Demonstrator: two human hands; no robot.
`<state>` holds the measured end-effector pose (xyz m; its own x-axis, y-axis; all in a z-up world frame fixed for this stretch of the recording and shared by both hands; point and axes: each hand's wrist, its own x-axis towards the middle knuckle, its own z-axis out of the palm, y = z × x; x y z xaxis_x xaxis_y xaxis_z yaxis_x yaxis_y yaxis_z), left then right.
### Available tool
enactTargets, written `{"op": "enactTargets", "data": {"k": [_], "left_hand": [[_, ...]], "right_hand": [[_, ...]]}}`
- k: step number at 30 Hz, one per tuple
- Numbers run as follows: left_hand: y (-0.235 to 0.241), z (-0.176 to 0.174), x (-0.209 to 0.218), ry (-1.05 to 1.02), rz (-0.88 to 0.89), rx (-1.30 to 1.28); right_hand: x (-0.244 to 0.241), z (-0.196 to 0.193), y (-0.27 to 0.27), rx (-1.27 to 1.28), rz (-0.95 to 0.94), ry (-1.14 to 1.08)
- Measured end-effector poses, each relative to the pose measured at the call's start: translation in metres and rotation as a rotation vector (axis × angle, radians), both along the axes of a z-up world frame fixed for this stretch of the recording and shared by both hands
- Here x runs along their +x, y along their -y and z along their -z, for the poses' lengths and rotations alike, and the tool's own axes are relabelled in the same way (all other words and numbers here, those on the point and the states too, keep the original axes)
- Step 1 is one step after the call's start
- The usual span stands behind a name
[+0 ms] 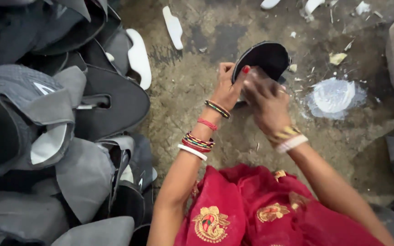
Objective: The recorder is using a cleaning block to remove excess material or smooth the edges of grey fabric shoe uppers.
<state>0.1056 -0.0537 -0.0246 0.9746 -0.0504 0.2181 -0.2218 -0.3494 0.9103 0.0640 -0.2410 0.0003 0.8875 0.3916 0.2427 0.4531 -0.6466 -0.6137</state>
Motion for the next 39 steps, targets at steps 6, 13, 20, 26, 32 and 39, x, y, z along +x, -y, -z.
{"op": "enactTargets", "data": {"k": [6, 13, 20, 26, 32, 39], "left_hand": [[-0.012, 0.001, -0.028, -0.008, -0.018, 0.202], [-0.056, 0.004, -0.053, 0.016, -0.021, -0.062], [-0.050, -0.082, -0.069, 0.079, 0.118, 0.091], [-0.059, 0.039, -0.068, 0.171, -0.221, 0.187], [-0.077, 0.107, -0.081, -0.182, -0.485, 0.198], [-0.077, 0.097, -0.069, -0.128, -0.478, 0.073]], "right_hand": [[0.004, 0.036, -0.008, -0.329, 0.057, -0.064], [-0.009, 0.065, -0.046, -0.267, -0.098, 0.168], [-0.004, 0.034, -0.027, -0.209, 0.111, 0.168], [-0.002, 0.082, -0.039, -0.257, -0.005, 0.219], [0.011, 0.017, -0.071, -0.236, -0.055, 0.007], [0.024, 0.026, -0.098, -0.297, -0.089, 0.125]]}}
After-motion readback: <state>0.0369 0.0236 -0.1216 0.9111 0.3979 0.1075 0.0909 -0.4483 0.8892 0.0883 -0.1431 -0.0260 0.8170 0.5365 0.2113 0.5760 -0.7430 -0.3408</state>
